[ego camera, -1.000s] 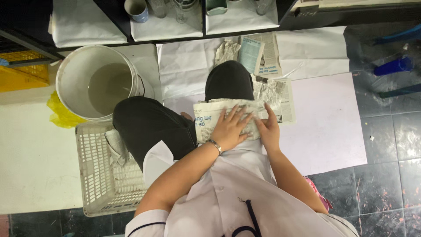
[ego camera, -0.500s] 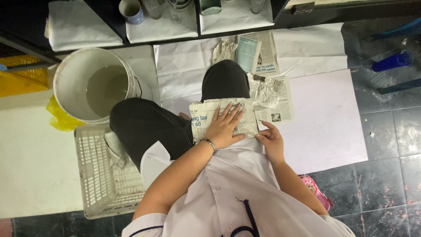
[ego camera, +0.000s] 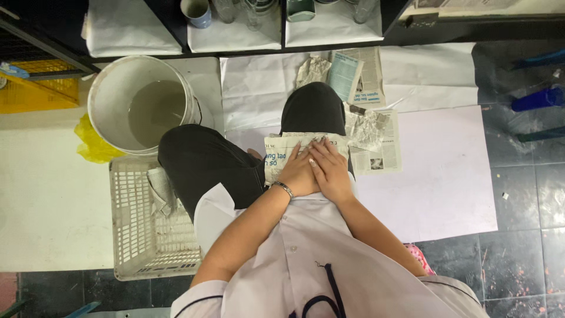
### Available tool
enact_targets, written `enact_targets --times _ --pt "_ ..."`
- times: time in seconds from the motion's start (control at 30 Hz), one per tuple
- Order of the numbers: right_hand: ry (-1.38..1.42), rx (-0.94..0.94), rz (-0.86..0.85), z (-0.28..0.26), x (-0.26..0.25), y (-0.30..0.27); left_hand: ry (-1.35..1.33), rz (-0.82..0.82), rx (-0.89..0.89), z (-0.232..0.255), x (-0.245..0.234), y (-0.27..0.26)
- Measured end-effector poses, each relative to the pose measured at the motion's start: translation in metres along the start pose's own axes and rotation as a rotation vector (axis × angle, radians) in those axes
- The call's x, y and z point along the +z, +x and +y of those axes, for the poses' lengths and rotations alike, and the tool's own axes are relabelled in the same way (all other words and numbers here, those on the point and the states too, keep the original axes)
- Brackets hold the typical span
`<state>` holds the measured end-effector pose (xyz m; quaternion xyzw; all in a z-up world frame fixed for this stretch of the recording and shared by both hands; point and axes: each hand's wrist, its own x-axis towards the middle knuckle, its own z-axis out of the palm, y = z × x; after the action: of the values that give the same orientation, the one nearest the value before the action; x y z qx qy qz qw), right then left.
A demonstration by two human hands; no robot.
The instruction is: The person sits on the floor and wraps individual glassware items with newspaper. They unfold a newspaper sheet, place a glass or cup on it, fold the paper around the item, and then place the wrapped item on a nearby shelf. This process is repeated for multiple items.
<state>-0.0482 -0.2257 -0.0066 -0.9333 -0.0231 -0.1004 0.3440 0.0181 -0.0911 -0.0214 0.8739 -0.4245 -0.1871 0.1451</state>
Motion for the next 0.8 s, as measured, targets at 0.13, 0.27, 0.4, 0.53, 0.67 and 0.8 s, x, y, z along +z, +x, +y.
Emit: enact_targets --times 0.13,0.27,0.4,0.53,0.67,0.8 --pt "-0.116 0.136 -0.076 0.009 0.007 -0.004 -0.078 -0.128 -0.131 -0.021 -0.015 -0.012" --pt "-0.181 0.237 -0.112 0.008 0.005 0.0 -0.148 -0.11 -0.269 -0.041 -0.02 -0.017" --pt "-0.173 0.309 -0.117 0.004 -0.001 0.003 -0.218 -0.199 -0.535 -0.084 -0.018 -0.031" --pt "-0.037 0.496 -0.087 0.013 -0.011 0.011 -0.26 -0.073 -0.595 -0.108 0.002 -0.038" --pt "0.204 0.73 -0.147 0.04 -0.019 0.012 -0.366 -0.031 -0.504 -0.125 0.019 -0.036" --pt "0.457 0.703 0.038 0.07 -0.005 -0.009 -0.929 0.334 -0.397 -0.132 0.037 -0.037"
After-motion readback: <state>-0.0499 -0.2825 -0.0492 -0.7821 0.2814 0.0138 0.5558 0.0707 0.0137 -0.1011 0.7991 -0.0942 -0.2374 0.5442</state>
